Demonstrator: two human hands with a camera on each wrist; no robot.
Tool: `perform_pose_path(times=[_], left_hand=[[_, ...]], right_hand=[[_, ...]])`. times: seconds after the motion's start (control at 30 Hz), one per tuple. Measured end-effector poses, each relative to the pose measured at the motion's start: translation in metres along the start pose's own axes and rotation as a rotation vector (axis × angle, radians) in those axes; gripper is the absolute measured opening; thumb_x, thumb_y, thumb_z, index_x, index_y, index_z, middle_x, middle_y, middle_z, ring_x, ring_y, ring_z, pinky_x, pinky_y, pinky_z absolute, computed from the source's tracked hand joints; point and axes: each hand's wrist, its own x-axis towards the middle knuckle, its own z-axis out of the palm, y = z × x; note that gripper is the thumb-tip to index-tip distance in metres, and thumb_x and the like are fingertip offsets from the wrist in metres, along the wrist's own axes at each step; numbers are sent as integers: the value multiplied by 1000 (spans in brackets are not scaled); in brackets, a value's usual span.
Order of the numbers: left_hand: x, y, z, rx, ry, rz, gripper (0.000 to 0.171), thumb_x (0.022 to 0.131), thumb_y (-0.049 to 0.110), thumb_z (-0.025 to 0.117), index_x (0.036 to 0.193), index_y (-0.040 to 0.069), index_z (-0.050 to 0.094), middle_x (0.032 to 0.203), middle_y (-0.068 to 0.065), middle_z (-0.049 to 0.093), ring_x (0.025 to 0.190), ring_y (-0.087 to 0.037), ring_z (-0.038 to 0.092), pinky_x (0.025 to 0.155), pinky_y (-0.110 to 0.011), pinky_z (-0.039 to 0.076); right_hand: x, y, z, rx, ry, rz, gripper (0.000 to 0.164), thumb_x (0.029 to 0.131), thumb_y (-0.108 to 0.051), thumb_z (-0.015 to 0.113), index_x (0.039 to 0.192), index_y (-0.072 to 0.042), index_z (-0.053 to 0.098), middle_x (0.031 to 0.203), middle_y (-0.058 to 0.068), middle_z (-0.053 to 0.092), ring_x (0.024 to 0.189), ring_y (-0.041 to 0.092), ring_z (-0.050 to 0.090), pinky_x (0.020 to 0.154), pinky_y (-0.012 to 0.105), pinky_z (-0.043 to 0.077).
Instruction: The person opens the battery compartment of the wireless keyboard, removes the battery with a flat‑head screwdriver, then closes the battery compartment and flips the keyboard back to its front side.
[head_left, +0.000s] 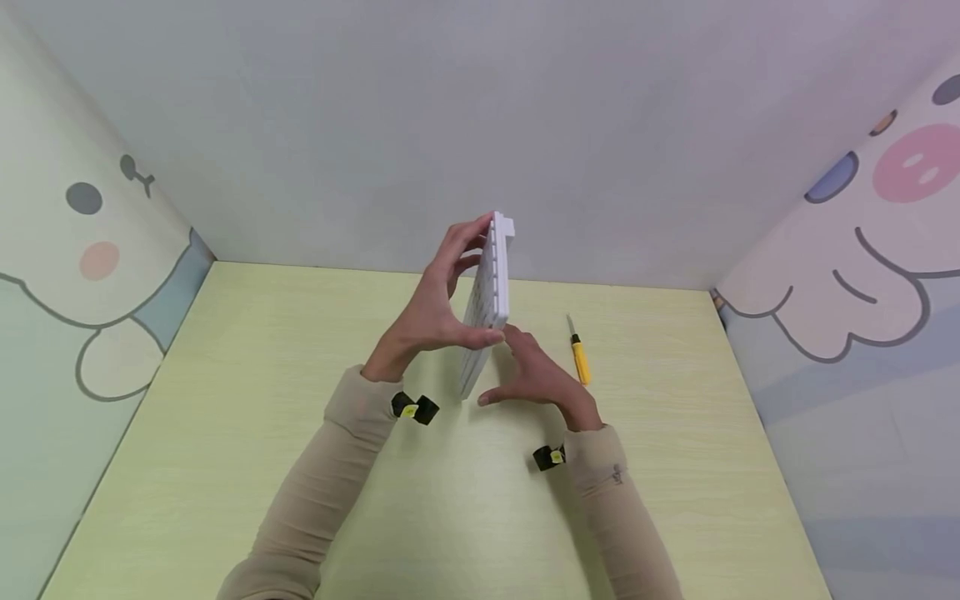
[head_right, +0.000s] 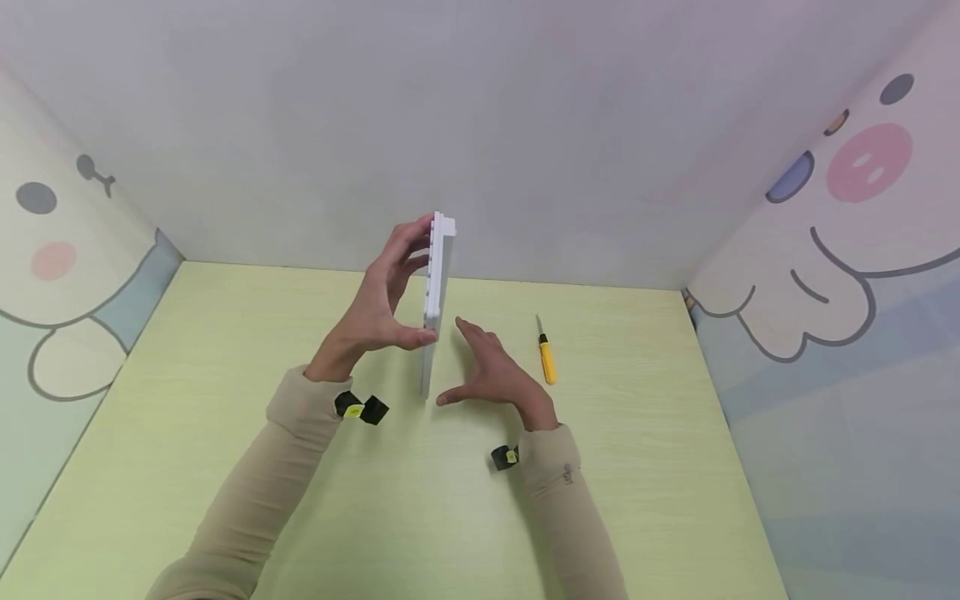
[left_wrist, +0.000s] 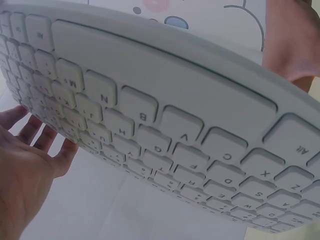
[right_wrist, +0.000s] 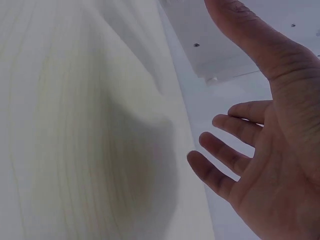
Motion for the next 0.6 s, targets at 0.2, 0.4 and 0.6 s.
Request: perform_pose_path(times=[0.2, 0.4, 0.6], left_hand=[[0, 0, 4, -26, 8, 10, 134, 62, 77, 81, 160, 5, 25, 145, -18, 35, 134, -20, 40, 120, -49, 41], [1, 2, 5, -65, 12, 11, 133, 63, 74, 81, 160, 4, 25, 146, -18, 34, 136, -20, 39, 122, -50, 39], [3, 5, 4, -109, 19, 14, 138, 61, 75, 83, 160, 0, 23, 147, -19, 32, 136, -19, 39, 121, -51, 39]], right_hand=[[9, 3, 11, 72, -13, -87, 140, 60, -46, 98, 163, -41, 3, 171, -13, 16, 156, 14, 27, 129, 47, 29], [8, 3, 17, 115, -20, -63, 138, 62, -46, 97, 162, -42, 2, 172, -9, 15, 153, 16, 30, 121, 52, 40], [5, 1, 19, 145, -44, 10, 138, 65, -47, 96, 160, -47, -3, 170, -19, 6, 147, 17, 33, 111, 52, 47]])
